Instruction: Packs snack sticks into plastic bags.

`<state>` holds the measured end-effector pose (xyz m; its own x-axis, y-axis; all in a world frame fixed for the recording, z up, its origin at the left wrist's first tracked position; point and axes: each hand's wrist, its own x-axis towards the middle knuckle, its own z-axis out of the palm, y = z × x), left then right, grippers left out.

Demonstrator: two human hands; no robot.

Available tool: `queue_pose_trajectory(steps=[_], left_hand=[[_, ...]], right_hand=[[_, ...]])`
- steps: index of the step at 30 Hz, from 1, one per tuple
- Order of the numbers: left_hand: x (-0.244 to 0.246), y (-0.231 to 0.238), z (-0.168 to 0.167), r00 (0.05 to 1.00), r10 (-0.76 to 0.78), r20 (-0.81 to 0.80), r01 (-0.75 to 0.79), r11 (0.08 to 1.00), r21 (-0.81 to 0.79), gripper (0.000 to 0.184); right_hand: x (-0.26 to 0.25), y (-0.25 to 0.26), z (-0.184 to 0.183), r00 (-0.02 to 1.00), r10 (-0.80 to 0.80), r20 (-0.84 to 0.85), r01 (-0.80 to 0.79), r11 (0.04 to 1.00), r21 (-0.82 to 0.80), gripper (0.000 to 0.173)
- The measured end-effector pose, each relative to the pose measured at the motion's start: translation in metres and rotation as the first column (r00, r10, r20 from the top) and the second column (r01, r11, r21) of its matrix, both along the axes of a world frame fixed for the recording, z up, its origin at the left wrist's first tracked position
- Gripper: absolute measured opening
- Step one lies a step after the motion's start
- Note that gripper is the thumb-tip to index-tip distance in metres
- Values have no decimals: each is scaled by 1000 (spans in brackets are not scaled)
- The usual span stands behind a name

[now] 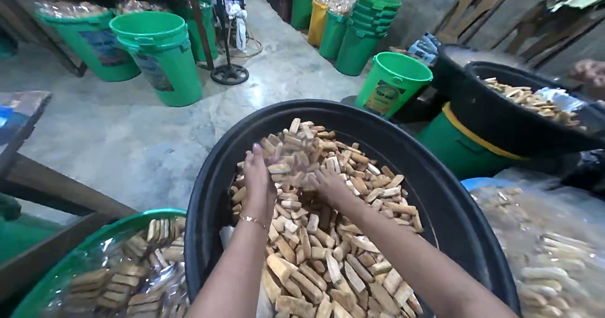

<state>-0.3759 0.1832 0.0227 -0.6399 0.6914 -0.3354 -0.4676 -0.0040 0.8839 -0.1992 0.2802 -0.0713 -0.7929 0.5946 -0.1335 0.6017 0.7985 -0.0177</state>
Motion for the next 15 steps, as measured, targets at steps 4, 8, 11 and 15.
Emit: queue_pose_trajectory(steps=[4, 8, 11, 15], left_hand=[[2, 2, 0, 996, 7, 91, -5, 1000, -25, 44], [7, 2, 4, 995, 24, 102, -25, 1000, 11, 44], [19, -1, 6, 1000, -21, 3, 21, 997, 70, 40], [42, -10, 6, 985, -154, -75, 157, 987, 28, 44]], right_hand=[[13, -18, 35, 916, -162, -366, 133, 986, -105, 32], [29, -59, 100, 483, -80, -872, 177, 984, 8, 22], [37, -86, 131, 397, 41, -917, 147, 983, 108, 20], [19, -95, 123, 596, 119, -794, 156, 953, 260, 21]])
